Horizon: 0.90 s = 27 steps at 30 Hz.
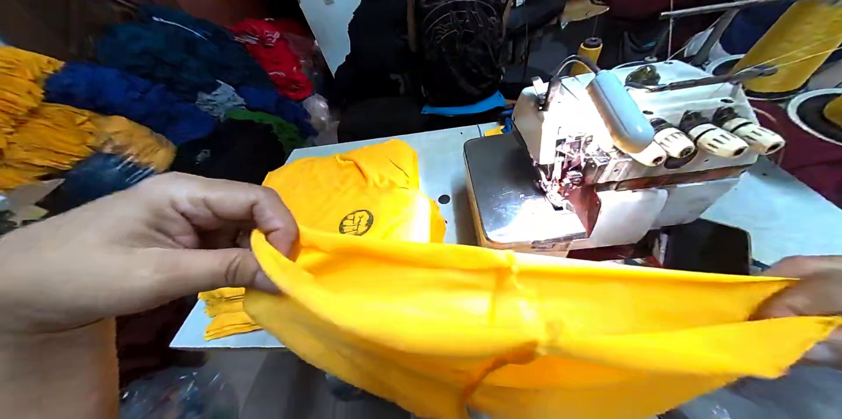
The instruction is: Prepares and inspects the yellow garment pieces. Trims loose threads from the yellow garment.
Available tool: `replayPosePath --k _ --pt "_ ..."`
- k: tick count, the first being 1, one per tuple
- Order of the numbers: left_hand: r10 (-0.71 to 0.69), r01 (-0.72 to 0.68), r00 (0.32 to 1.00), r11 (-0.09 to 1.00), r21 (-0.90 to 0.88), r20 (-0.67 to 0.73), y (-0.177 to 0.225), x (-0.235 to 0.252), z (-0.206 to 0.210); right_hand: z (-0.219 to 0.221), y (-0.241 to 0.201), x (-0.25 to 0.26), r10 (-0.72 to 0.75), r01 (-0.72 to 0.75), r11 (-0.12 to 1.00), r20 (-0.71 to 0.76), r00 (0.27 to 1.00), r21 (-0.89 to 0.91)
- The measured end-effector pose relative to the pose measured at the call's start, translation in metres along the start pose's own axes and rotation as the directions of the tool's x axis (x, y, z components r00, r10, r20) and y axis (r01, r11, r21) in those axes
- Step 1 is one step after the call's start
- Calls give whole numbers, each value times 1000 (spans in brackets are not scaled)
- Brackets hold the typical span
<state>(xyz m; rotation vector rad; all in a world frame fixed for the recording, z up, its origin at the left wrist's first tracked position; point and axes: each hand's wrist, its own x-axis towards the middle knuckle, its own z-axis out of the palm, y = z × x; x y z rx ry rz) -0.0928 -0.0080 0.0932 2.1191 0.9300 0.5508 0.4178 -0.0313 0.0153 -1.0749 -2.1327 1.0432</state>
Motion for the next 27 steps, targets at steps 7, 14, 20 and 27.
replayPosePath --k 7,14,20,27 --pt "-245 557 686 783 278 -686 -55 27 16 85 -12 82 -527 275 797 -395 752 -538" --pt "-363 710 541 681 181 -759 -113 -33 135 185 68 29 -125 11 933 -296 947 -359" --pt "-319 803 359 585 115 -877 -145 -37 230 224 76 35 -34 -165 860 -378 925 -483" --pt "-281 709 427 694 125 -860 -131 -29 234 158 71 50 26 -205 873 -379 925 -442"
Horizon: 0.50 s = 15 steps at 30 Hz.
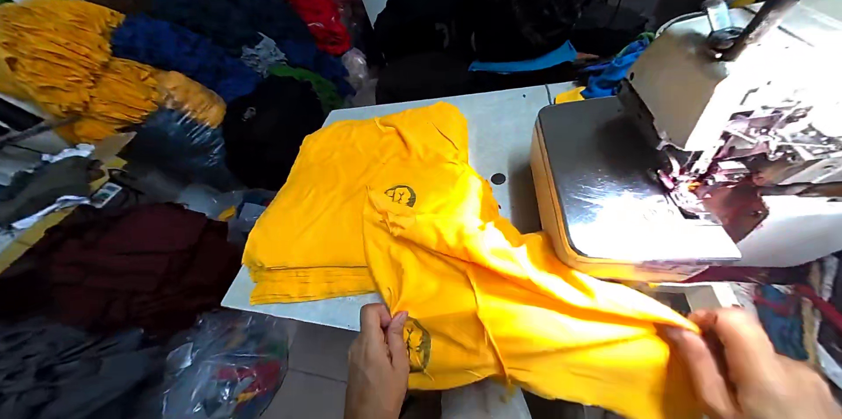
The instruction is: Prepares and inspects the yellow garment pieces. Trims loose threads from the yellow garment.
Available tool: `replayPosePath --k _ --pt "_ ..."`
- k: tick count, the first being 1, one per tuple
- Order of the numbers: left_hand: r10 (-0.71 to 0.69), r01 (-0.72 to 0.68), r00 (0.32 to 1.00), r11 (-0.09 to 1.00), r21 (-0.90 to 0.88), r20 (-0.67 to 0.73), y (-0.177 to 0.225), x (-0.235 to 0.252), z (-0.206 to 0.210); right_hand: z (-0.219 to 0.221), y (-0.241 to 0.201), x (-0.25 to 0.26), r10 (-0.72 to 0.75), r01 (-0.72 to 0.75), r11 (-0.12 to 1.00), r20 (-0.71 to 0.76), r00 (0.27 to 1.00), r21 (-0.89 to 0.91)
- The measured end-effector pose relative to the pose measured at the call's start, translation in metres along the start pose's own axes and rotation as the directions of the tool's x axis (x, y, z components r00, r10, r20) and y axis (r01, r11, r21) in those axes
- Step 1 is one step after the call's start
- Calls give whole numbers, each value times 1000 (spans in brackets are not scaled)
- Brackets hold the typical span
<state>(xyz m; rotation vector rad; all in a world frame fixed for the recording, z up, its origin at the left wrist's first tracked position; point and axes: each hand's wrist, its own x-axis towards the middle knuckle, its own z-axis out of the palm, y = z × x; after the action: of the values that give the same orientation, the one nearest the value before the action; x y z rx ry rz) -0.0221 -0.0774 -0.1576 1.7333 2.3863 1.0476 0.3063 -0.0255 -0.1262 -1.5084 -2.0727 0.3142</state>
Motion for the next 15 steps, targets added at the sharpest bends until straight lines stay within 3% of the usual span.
replayPosePath --k 5,8,10,13,15 --pt "72 -73 997 993 91 12 18 -15 15 38 39 14 -57 -5 960 -210 976 -280" --pt "176 -166 982 977 135 -67 22 -21 17 44 37 6 -69 1 972 -280 957 -234" --pt "291 -289 953 956 45 -86 21 -23 17 36 25 -8 -105 62 988 -308 945 -144" --pt "509 -498 861 851 -167 24 22 -15 19 24 -5 -41 -172 182 980 -122 978 81" --pt "657 -631 749 746 -214 83 25 -2 24 30 -18 -58 -119 71 973 212 970 220"
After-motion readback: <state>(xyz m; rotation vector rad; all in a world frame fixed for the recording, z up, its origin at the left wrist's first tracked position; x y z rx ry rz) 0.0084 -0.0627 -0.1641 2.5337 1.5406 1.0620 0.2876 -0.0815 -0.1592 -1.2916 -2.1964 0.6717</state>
